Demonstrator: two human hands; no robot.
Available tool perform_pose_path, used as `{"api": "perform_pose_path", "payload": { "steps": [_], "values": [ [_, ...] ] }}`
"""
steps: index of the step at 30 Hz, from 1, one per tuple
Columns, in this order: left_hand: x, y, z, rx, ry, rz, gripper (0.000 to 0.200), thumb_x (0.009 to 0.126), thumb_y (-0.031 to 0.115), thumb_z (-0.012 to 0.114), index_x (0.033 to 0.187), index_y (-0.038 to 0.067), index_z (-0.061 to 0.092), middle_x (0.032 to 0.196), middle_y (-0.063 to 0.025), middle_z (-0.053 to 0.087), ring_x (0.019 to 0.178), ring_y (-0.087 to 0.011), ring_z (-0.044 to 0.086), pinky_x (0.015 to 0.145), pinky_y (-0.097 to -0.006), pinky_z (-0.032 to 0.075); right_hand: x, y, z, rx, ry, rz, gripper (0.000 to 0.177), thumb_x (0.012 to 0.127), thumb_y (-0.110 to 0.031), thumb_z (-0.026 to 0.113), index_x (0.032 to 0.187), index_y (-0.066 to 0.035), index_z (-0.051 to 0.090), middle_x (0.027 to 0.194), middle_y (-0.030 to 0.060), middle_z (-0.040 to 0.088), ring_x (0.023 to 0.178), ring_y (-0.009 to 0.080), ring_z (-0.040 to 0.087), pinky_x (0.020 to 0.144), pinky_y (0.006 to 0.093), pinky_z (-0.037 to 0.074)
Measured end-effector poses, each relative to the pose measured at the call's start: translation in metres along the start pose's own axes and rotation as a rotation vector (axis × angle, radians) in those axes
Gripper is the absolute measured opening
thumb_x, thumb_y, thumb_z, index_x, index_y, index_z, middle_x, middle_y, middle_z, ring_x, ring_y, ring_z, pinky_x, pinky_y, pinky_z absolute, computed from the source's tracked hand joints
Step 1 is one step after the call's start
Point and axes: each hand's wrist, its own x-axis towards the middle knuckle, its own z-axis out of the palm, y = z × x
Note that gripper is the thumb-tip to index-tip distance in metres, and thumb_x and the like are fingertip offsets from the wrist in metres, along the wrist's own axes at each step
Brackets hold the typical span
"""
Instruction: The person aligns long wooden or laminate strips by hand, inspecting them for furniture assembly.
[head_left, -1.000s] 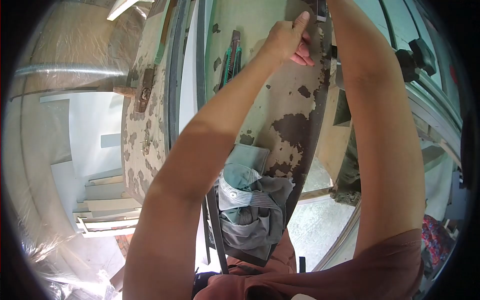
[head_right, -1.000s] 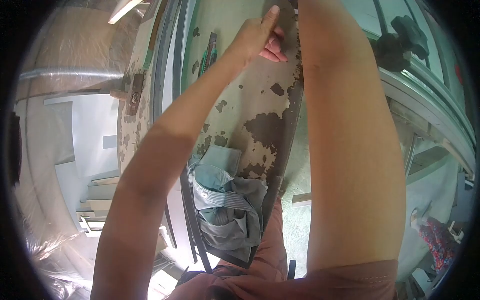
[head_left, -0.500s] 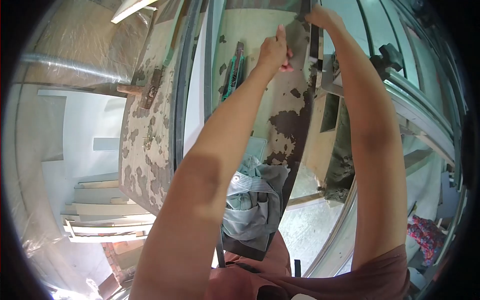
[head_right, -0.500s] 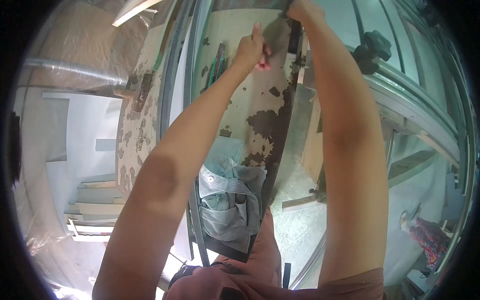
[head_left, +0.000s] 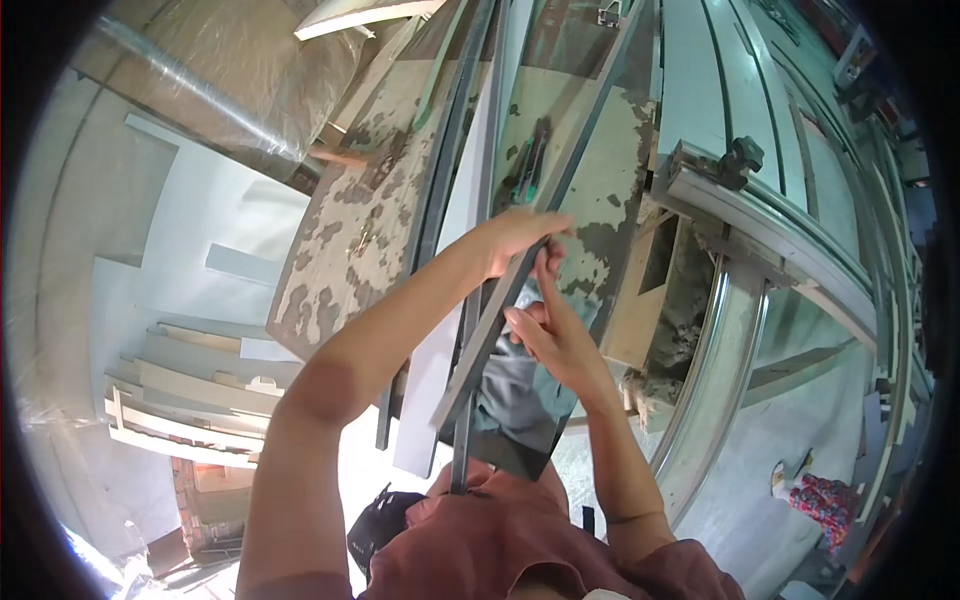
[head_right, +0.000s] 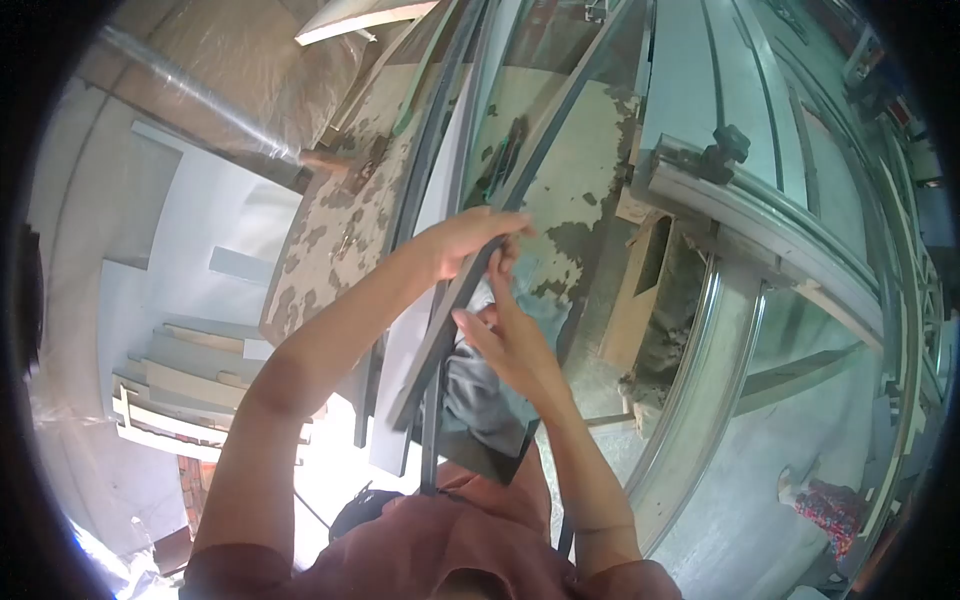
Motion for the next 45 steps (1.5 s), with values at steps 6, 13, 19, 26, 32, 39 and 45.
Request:
{"api": "perform_pose_path", "payload": {
  "steps": [6, 13, 19, 26, 32, 39, 45],
  "values": [
    [-0.176, -0.07, -0.006, 0.243, 0.152, -0.054, 0.028, 0.083, 0.027, 0.051, 0.085, 0.0, 0.052, 0.044, -0.0015, 0.041, 0.034, -0.0106, 0.042, 0.043, -0.0271, 0.045, -0.07, 0.011, 0.0, -0.074, -0.039, 0.025, 0.051, 0.088, -0.025, 0.049, 0.13, 0.0, 0.034, 0.093, 0.0142, 0.057, 0.078, 0.0151, 0.057, 0.069, 0.0277, 0.045],
    [-0.377, -0.168, 0.022, 0.322, 0.325, -0.322, 0.022, 0.086, 0.023, 0.048, 0.092, 0.002, 0.049, 0.052, -0.0003, 0.045, 0.038, -0.0083, 0.045, 0.037, -0.0231, 0.04, -0.096, 0.008, 0.076, 0.704, 0.04, 0.064, 0.074, 0.089, -0.041, 0.044, 0.136, 0.003, 0.006, 0.121, 0.0206, 0.044, 0.107, 0.0251, 0.05, 0.088, 0.0354, 0.044],
    [-0.5, -0.302, 0.041, 0.437, 0.52, -0.434, 0.025, 0.081, 0.023, 0.055, 0.096, 0.004, 0.053, 0.067, -0.0133, 0.059, 0.052, -0.0255, 0.059, 0.048, -0.0351, 0.047, -0.113, 0.009, 0.17, 0.896, -0.05, 0.208, 0.072, 0.086, -0.044, 0.049, 0.135, -0.004, 0.015, 0.124, 0.021, 0.041, 0.111, 0.0279, 0.047, 0.092, 0.0395, 0.041],
    [-0.562, -0.456, 0.065, 0.578, 0.655, -0.349, 0.024, 0.076, 0.016, 0.056, 0.096, 0.004, 0.052, 0.07, -0.0177, 0.061, 0.066, -0.0338, 0.062, 0.054, -0.0397, 0.049, -0.177, 0.007, 0.252, 0.717, -0.091, 0.298, 0.04, 0.084, -0.038, 0.056, 0.105, -0.007, 0.044, 0.098, 0.0117, 0.055, 0.101, 0.0276, 0.054, 0.084, 0.0427, 0.044],
    [-0.556, -0.472, 0.065, 0.353, 0.618, -0.218, 0.025, 0.08, 0.018, 0.055, 0.101, 0.004, 0.052, 0.066, -0.0148, 0.06, 0.063, -0.0279, 0.063, 0.054, -0.0367, 0.048, -0.186, -0.001, 0.26, 0.651, -0.068, 0.212, 0.039, 0.084, -0.036, 0.057, 0.104, -0.007, 0.042, 0.094, 0.0073, 0.051, 0.101, 0.0224, 0.052, 0.082, 0.0402, 0.045],
    [-0.513, -0.46, 0.044, 0.347, 0.68, -0.142, 0.024, 0.082, 0.02, 0.054, 0.1, 0.003, 0.053, 0.065, -0.0141, 0.06, 0.064, -0.0268, 0.064, 0.055, -0.0347, 0.048, -0.12, 0.003, 0.257, 0.511, -0.169, 0.183, 0.044, 0.084, -0.035, 0.057, 0.107, -0.003, 0.037, 0.1, 0.0114, 0.048, 0.098, 0.0228, 0.054, 0.082, 0.0381, 0.045],
    [-0.459, -0.388, 0.022, 0.259, 0.619, -0.185, 0.025, 0.083, 0.015, 0.049, 0.106, 0.005, 0.052, 0.063, -0.011, 0.056, 0.052, -0.017, 0.057, 0.051, -0.0314, 0.046, -0.013, 0.015, 0.236, 0.503, -0.17, 0.243, 0.042, 0.085, -0.032, 0.056, 0.11, -0.001, 0.041, 0.094, 0.0102, 0.052, 0.087, 0.0218, 0.058, 0.073, 0.0373, 0.048]
  ]
}}
